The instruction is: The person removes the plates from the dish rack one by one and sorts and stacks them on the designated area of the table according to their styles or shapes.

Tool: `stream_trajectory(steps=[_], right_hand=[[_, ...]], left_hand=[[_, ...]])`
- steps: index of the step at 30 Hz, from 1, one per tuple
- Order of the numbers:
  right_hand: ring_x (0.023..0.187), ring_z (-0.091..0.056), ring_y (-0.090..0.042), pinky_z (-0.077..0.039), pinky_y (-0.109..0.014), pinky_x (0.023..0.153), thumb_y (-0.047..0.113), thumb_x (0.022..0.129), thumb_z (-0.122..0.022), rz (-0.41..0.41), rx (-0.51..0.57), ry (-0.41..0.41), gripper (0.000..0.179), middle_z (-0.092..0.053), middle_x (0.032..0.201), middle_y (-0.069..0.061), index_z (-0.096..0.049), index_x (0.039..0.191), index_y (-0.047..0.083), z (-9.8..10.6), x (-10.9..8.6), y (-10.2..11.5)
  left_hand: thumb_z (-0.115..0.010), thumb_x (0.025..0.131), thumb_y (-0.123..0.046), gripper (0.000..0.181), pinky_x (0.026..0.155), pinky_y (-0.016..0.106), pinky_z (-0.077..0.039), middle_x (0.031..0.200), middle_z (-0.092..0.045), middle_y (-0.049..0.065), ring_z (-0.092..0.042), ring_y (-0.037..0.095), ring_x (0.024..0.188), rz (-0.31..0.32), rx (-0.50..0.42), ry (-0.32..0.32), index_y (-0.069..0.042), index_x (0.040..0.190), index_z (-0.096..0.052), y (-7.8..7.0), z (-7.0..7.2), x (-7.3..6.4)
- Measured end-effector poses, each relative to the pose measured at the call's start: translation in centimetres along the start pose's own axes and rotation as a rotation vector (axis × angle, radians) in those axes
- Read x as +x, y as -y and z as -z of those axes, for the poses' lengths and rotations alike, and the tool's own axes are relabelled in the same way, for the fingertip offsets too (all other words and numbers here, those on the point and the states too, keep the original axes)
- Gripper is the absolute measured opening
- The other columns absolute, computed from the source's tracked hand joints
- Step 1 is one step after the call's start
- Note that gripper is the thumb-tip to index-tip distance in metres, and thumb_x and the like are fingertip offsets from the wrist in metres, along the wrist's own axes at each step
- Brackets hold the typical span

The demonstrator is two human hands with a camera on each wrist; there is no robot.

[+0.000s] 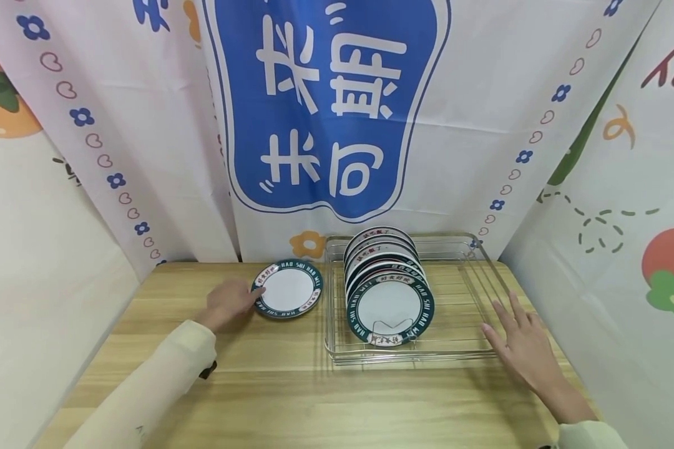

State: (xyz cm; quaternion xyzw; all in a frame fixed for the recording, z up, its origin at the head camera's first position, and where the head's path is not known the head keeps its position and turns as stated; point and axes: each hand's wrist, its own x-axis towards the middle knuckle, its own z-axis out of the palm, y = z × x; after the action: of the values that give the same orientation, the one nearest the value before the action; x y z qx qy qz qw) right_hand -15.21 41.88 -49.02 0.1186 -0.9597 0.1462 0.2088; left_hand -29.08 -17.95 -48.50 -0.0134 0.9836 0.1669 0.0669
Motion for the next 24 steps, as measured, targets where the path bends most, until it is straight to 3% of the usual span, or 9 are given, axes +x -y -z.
stream_trajectory(steps=[5,10,13,16,19,24], right_hand=[[0.137,-0.040,-0.064,-0.029,-0.070,0.109,0.031,0.108,-0.057,0.008,0.007,-0.006,0.057,-0.026,0.166,-0.036,-0.053,0.144,-0.013,-0.1,0.1,-0.1],[0.144,-0.037,-0.060,-0.027,-0.068,0.113,0.031,0.108,-0.056,0.013,-0.002,-0.007,0.057,-0.024,0.167,-0.035,-0.053,0.144,-0.013,-0.1,-0.1,-0.2],[0.146,-0.036,-0.058,-0.026,-0.067,0.114,0.031,0.108,-0.056,0.007,-0.007,-0.004,0.057,-0.025,0.167,-0.035,-0.053,0.144,-0.012,-0.1,-0.2,-0.2],[0.145,-0.036,-0.059,-0.028,-0.067,0.110,0.031,0.109,-0.056,0.004,-0.005,0.007,0.057,-0.026,0.165,-0.037,-0.053,0.145,-0.013,0.0,-0.2,-0.2],[0.144,-0.036,-0.060,-0.028,-0.067,0.109,0.031,0.109,-0.056,0.003,-0.005,0.021,0.058,-0.026,0.165,-0.039,-0.052,0.145,-0.014,0.0,-0.2,-0.2],[0.141,-0.037,-0.062,-0.028,-0.068,0.109,0.032,0.109,-0.055,-0.001,-0.008,0.027,0.058,-0.024,0.165,-0.038,-0.052,0.145,-0.013,-0.1,-0.2,-0.2]], left_hand=[[-0.054,0.106,-0.055,0.063,0.052,0.036,-0.045,0.061,-0.057,0.004,-0.057,0.022,0.058,-0.013,0.032,-0.032,-0.014,0.058,-0.054,-0.2,1.4,-0.1],[-0.056,0.105,-0.053,0.059,0.050,0.035,-0.041,0.062,-0.053,0.002,-0.053,0.021,0.058,-0.071,0.016,-0.085,-0.016,0.059,-0.051,-1.2,2.4,0.3],[-0.056,0.105,-0.053,0.056,0.051,0.036,-0.042,0.068,-0.060,0.003,-0.056,0.021,0.062,-0.096,-0.004,-0.118,-0.013,0.066,-0.061,-2.7,3.1,0.1],[-0.059,0.104,-0.052,0.048,0.054,0.036,-0.045,0.079,-0.069,0.005,-0.061,0.021,0.066,-0.136,-0.016,-0.150,-0.010,0.085,-0.075,-4.6,3.9,-0.7],[-0.064,0.103,-0.049,0.043,0.056,0.037,-0.050,0.091,-0.076,0.006,-0.066,0.020,0.071,-0.199,-0.009,-0.185,-0.009,0.105,-0.078,-6.8,4.5,-1.6],[-0.067,0.102,-0.050,0.043,0.053,0.034,-0.049,0.088,-0.076,0.004,-0.065,0.018,0.068,-0.319,0.022,-0.241,-0.009,0.108,-0.077,-9.8,4.8,-2.9]])
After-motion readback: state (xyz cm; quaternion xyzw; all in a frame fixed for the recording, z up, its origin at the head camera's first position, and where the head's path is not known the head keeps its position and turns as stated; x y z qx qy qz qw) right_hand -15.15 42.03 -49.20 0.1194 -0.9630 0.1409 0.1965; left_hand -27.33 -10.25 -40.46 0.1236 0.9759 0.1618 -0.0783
